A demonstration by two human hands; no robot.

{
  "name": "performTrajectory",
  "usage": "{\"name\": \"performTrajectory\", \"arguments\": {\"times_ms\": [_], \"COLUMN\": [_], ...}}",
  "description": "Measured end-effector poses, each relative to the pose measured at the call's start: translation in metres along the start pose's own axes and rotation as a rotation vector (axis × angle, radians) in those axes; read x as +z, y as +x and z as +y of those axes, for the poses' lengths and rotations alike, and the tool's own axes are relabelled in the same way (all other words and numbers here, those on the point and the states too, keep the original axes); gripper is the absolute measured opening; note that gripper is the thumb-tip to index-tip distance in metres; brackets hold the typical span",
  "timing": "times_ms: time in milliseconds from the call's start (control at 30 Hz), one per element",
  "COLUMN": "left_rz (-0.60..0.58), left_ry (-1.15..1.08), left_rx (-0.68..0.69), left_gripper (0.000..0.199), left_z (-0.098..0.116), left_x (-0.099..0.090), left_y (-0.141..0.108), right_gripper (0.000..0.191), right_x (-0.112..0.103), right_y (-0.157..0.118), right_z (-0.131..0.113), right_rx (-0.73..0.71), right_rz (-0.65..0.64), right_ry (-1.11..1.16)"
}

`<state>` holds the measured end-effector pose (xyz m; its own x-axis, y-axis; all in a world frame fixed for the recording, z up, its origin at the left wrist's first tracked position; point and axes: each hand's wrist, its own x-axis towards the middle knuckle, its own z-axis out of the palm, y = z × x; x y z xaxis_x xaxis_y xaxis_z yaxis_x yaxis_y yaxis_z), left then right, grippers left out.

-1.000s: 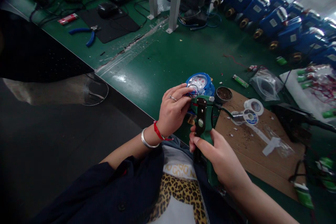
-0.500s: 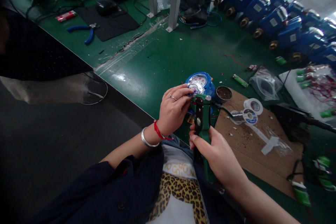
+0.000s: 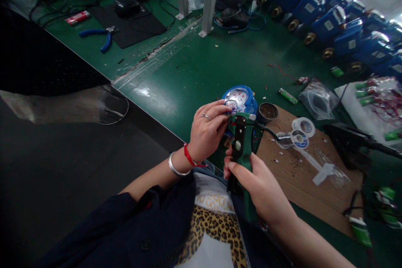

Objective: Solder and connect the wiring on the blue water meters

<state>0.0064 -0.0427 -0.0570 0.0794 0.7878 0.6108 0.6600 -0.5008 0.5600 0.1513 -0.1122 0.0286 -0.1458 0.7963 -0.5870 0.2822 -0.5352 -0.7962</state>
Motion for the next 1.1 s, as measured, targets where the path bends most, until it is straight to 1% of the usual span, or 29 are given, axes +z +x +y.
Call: {"name": "performTrajectory", "arguments": {"times_ms": [233,333,500,800,967,1100], "left_rz": [0.020,0.006,0.024,0.012,0.024,0.037], "left_ry": [-0.029,-0.025,-0.028,-0.031,-0.042,-0.064], "left_rx": [0.007,0.012,0.012,0.004,0.003,0.006], "left_gripper": [0.020,0.020,0.020,0.020,0.021,0.019], "left_z": [-0.0014,-0.0018,-0.0014,-0.0010,-0.0005,-0.0013], "left_x": [0.0009,0.0006,0.0006,0.0008,0.0011,0.0023], "left_y": [-0.0009,-0.0008,-0.0004,-0.0006,0.0001,-0.0004], "right_gripper": [0.023,0.023,0.022,0.021,0.022,0.025], "right_x": [0.0048,0.0029,-0.0005,-0.0018,-0.0021,-0.0004], "right_y": [-0.0023,-0.0022,0.0004,0.0020,0.0031,0.0040], "right_z": [-0.0032,-0.0025,0.0012,0.0058,0.0057,0.0041], "right_rx": [0.011,0.006,-0.006,-0.033,-0.035,-0.022], "right_rz": [0.008,0.006,-0.002,0.021,0.024,0.050], "right_ry": [0.023,-0.019,-0.093,-0.091,-0.126,-0.144]}}
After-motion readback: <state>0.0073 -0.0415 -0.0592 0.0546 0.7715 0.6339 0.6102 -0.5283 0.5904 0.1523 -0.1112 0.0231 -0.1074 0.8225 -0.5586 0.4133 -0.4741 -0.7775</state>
